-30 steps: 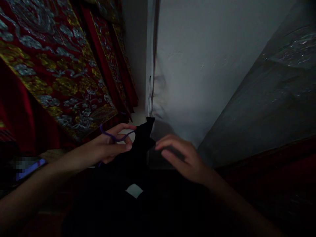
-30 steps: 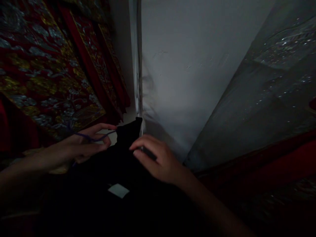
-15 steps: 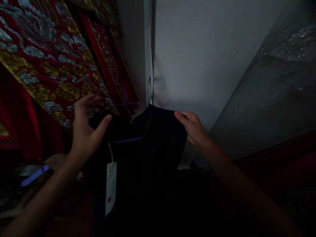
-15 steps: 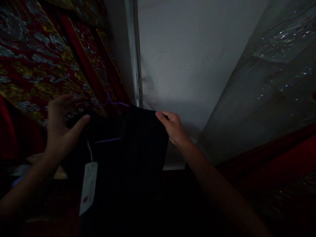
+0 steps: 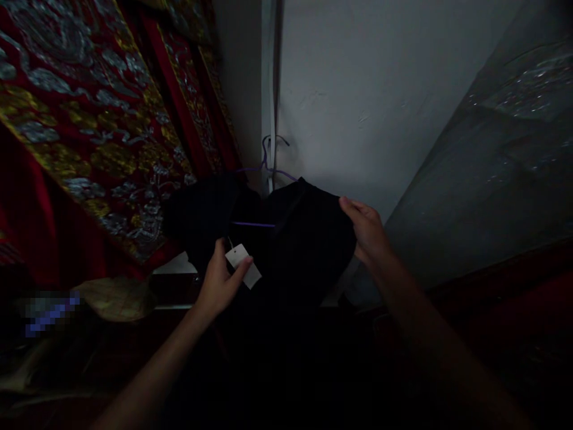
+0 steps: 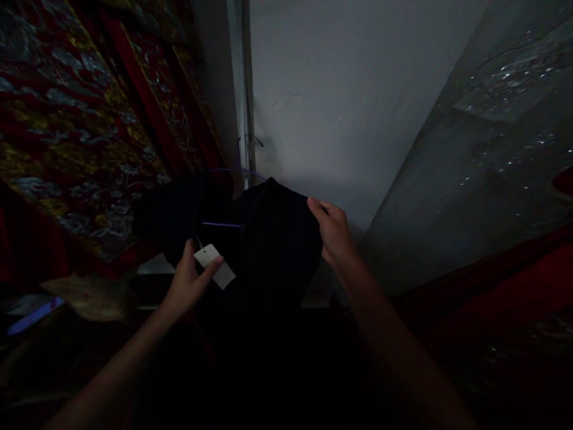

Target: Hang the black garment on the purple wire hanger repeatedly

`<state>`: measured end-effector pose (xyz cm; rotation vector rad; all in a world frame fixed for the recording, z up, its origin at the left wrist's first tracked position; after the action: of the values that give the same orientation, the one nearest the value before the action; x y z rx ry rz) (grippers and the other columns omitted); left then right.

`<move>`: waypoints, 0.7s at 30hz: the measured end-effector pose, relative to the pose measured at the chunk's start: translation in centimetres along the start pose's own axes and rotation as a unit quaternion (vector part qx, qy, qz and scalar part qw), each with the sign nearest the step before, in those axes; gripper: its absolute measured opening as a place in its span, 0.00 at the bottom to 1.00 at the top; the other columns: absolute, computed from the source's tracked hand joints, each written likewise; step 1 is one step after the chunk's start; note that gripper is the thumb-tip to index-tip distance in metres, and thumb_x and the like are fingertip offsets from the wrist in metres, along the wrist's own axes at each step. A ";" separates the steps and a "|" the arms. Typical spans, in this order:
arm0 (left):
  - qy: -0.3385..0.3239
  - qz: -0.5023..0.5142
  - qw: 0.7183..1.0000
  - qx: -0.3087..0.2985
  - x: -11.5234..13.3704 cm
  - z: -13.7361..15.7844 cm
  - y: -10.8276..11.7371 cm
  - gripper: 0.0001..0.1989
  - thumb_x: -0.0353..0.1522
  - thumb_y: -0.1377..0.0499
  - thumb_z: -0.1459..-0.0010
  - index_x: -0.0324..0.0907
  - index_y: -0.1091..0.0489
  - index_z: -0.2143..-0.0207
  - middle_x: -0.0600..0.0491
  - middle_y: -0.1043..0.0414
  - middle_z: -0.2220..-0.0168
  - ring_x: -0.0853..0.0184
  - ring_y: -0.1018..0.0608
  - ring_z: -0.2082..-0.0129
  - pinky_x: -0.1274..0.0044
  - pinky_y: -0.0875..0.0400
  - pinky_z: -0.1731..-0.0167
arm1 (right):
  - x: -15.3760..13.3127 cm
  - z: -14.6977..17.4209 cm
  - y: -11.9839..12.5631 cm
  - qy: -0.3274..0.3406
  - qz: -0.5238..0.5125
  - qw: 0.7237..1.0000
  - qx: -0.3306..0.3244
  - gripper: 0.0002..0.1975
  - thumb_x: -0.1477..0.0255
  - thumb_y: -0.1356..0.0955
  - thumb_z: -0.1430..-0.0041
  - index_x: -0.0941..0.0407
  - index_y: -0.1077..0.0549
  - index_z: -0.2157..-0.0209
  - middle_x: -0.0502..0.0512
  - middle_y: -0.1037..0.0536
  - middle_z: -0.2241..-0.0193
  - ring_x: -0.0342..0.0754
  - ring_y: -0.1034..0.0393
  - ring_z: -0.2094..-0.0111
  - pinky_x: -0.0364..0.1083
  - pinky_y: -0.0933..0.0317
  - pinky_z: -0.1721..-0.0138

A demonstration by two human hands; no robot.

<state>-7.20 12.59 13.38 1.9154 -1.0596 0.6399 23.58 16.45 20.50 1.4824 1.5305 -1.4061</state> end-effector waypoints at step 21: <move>0.108 0.292 0.943 0.114 1.4 -0.5 -4.3 0.17 0.36 0.33 0.48 0.43 0.41 0.73 0.62 0.37 0.79 0.75 0.31 0.86 0.84 0.41 0.87 | 1.8 1.7 1.4 0.004 0.026 0.999 0.020 0.21 0.51 0.24 0.51 0.54 0.24 0.67 0.58 0.18 0.62 0.58 0.24 0.52 0.54 0.27 0.54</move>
<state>-2.84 13.68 12.81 1.6553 -1.4686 1.3231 24.14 15.21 18.01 1.5425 1.4658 -1.4089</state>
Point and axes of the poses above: each hand's wrist, its own z-axis away from the middle knuckle, its own y-axis out of the back of the hand, x = y × z, the point moved 4 cm from there along -z, towards the middle knuckle
